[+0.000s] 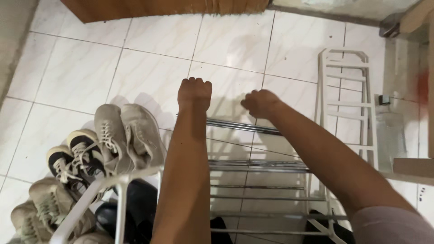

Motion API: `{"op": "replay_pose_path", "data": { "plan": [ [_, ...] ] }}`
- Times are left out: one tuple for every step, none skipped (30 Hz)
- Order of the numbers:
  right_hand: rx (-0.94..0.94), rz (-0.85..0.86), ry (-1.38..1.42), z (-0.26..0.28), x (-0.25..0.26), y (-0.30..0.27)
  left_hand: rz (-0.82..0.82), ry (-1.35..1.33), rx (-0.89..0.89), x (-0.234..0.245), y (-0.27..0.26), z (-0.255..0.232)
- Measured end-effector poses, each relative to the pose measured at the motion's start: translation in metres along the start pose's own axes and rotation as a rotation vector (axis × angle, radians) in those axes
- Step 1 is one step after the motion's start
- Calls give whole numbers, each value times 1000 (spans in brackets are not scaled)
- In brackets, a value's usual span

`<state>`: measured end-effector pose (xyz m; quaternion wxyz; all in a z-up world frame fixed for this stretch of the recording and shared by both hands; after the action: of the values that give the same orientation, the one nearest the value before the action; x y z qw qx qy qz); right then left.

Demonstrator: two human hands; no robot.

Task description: The person assembles a white plastic shoe rack by inserting metal rods into the side frames. They sit on the floor, pick up rods one by one, and slide them into the designated slots on both sides of the rack.

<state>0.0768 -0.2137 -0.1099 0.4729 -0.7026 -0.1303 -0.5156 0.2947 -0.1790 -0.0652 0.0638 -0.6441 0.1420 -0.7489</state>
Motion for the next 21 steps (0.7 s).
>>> {"op": "replay_pose_path", "data": {
  "plan": [
    [39, 72, -45, 2, -13, 10, -1, 4, -21, -7, 8, -2],
    [80, 143, -91, 5, -25, 20, -3, 8, -41, -15, 16, -3],
    [125, 216, -138, 10, -37, 27, -2, 9, -58, -23, 22, -4],
    [145, 205, -120, 12, -45, 29, 30, 23, -64, -30, 26, -5],
    [165, 195, -107, 13, -52, 27, 60, 33, -68, -36, 30, -8],
    [186, 184, -94, 14, -55, 26, 90, 44, -71, -41, 33, -10],
    [186, 207, -72, 16, -56, 27, 123, 79, -81, -44, 36, -13],
    [187, 230, -49, 16, -56, 26, 156, 113, -91, -45, 40, -15],
    [193, 256, -23, 19, -58, 24, 197, 146, -101, -49, 39, -14],
    [184, 283, 2, 22, -59, 24, 223, 129, -100, -52, 37, -12],
    [172, 310, 25, 22, -61, 24, 244, 111, -100, -55, 36, -10],
    [159, 336, 48, 23, -64, 24, 266, 93, -100, -58, 34, -9],
    [141, 299, 41, 23, -68, 24, 263, 67, -96, -61, 34, -9],
    [123, 262, 35, 26, -74, 22, 261, 41, -92, -64, 33, -8],
    [107, 225, 27, 27, -82, 21, 259, 14, -85, -68, 32, -7],
    [101, 184, 6, 28, -89, 23, 247, -14, -79, -71, 32, -8],
    [94, 142, -14, 29, -96, 24, 235, -39, -73, -73, 32, -10],
    [88, 99, -34, 29, -103, 26, 223, -64, -66, -74, 32, -12],
    [106, 81, -75, 27, -110, 26, 250, -62, -69, -76, 31, -13],
    [125, 64, -116, 26, -115, 27, 278, -60, -72, -75, 31, -13],
    [144, 43, -159, 25, -117, 28, 303, -58, -73, -73, 31, -13]
  ]
}}
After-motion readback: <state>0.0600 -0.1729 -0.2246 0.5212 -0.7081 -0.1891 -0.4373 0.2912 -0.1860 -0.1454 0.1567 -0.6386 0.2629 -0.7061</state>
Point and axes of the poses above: each hand's wrist, its own y-axis towards the middle knuckle, its own x-axis out of the back of the hand, z = x × y, the point moved 2 cm from there along y, towards the middle knuckle, and after that the axes turned 1 degree about z, right-handed, at the moved point
